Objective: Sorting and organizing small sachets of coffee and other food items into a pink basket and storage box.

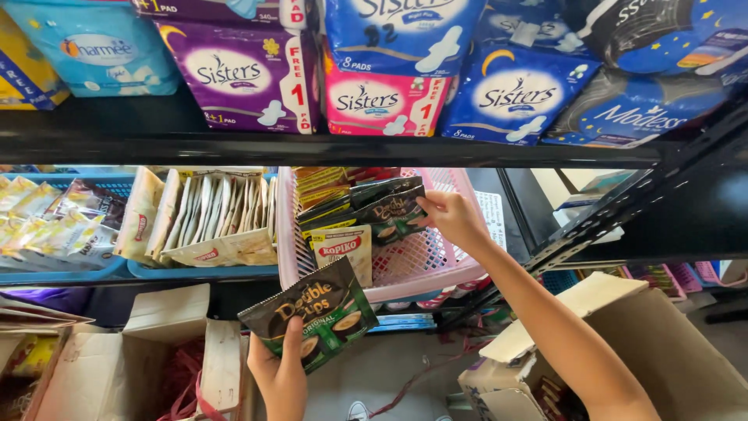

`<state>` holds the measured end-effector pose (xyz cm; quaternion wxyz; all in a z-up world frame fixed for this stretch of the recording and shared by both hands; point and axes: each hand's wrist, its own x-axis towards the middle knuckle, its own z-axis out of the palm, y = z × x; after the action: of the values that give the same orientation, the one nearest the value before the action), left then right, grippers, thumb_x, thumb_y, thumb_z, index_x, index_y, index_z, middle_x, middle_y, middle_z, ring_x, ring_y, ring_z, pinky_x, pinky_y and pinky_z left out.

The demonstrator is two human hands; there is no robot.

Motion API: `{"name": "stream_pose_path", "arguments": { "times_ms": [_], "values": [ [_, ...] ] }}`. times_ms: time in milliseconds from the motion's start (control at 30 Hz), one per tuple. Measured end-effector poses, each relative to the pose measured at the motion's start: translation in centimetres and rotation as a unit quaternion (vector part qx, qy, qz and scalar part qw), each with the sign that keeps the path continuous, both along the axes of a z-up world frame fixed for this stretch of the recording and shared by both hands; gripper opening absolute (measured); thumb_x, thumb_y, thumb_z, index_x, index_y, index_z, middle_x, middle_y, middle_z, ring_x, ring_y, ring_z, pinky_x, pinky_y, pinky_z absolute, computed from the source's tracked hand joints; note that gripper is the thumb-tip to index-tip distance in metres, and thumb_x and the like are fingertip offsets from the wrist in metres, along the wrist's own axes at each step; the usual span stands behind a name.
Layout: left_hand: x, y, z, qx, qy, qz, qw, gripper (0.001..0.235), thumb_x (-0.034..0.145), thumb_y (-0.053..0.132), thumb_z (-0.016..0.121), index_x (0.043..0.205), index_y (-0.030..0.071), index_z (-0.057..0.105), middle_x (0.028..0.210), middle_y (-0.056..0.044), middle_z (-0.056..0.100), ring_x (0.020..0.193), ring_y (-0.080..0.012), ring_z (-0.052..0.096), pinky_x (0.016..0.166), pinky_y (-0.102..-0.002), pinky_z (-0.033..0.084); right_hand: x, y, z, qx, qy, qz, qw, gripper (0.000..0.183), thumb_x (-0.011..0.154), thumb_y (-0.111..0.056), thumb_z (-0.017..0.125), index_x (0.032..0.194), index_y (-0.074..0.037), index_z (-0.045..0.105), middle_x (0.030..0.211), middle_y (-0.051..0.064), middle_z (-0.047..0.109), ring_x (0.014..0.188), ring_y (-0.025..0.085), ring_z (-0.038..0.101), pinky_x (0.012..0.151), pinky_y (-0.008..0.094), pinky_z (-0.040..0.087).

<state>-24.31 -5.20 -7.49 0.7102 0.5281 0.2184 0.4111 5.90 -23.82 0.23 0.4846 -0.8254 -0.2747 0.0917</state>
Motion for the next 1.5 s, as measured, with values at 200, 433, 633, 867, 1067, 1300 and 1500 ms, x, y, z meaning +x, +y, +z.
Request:
{"name": "stream_pose_path", "arguments": {
  "times_ms": [200,433,633,867,1067,1300,1500],
  "values": [
    [0.6,0.1,-0.3,0.024,0.003,-0.033,0.999,0.021,0.097,0.011,0.071,0.114,-0.001,0.065,0.098,-0.002,0.07,0.085,-0.0049,0.06,0.072,-0.021,0.05,0.1,0.6,-0.1,0.048,0.039,-0.025,0.998,0.025,0.101,-0.017,0.061,0.114,0.001,0.073,0.093,0.007,0.077,0.082,0.018,0.08,0.068,0.026,0.061],
    [0.8,0.3,0.3,0.018,0.0,-0.054,0.998,0.022,0.097,0.011,0.07,0.114,-0.001,0.065,0.101,-0.001,0.07,0.088,-0.005,0.061,0.076,-0.022,0.051,0.0,0.8,0.6,0.101,0.151,0.005,0.983,0.03,0.104,-0.018,0.056,0.114,0.007,0.069,0.103,0.011,0.076,0.089,0.027,0.081,0.073,0.031,0.064],
    [1.0,0.3,0.0,0.01,-0.005,-0.068,0.998,0.022,0.096,0.011,0.07,0.114,0.0,0.065,0.102,-0.002,0.072,0.09,-0.0059,0.063,0.078,-0.022,0.051,0.7,1.0,-1.6,0.066,0.182,-0.009,0.981,0.031,0.104,-0.021,0.054,0.119,0.002,0.068,0.108,0.012,0.077,0.089,0.026,0.08,0.073,0.031,0.063],
    [2.9,-0.7,1.1,0.031,-0.029,-0.12,0.992,0.022,0.098,0.011,0.069,0.116,0.0,0.065,0.101,-0.002,0.072,0.089,-0.0056,0.063,0.076,-0.021,0.052,1.3,0.8,-3.3,0.049,0.187,-0.01,0.981,0.031,0.105,-0.019,0.053,0.124,0.003,0.061,0.12,0.012,0.072,0.092,0.024,0.08,0.074,0.031,0.063],
    [6.7,-1.6,4.6,-0.018,-0.003,-0.208,0.978,0.029,0.096,0.013,0.064,0.123,0.005,0.059,0.1,0.001,0.07,0.085,-0.0048,0.063,0.065,-0.023,0.055,-2.8,-1.0,0.6,0.023,0.038,-0.04,0.998,0.047,0.096,-0.011,0.058,0.138,-0.004,0.041,0.135,0.011,0.055,0.087,0.017,0.074,0.069,0.032,0.058],
    [12.4,-1.9,6.0,0.205,-0.088,-0.191,0.956,0.029,0.108,0.015,0.063,0.132,0.001,0.057,0.109,-0.008,0.074,0.095,-0.0107,0.065,0.081,-0.028,0.055,-5.6,-4.0,4.2,0.195,0.242,0.165,0.936,0.049,0.109,-0.039,0.048,0.127,-0.001,0.072,0.118,0.009,0.073,0.07,0.009,0.06,0.067,0.026,0.055],
    [14.5,1.1,6.6,0.479,0.057,-0.169,0.86,0.035,0.101,0.022,0.07,0.126,0.003,0.056,0.116,-0.016,0.065,0.108,-0.0337,0.064,0.092,-0.043,0.051,-3.0,-4.3,2.2,0.019,0.128,0.055,0.99,0.028,0.094,-0.023,0.07,0.112,-0.003,0.075,0.094,0.006,0.079,0.064,0.013,0.07,0.058,0.027,0.057]
  ]
}}
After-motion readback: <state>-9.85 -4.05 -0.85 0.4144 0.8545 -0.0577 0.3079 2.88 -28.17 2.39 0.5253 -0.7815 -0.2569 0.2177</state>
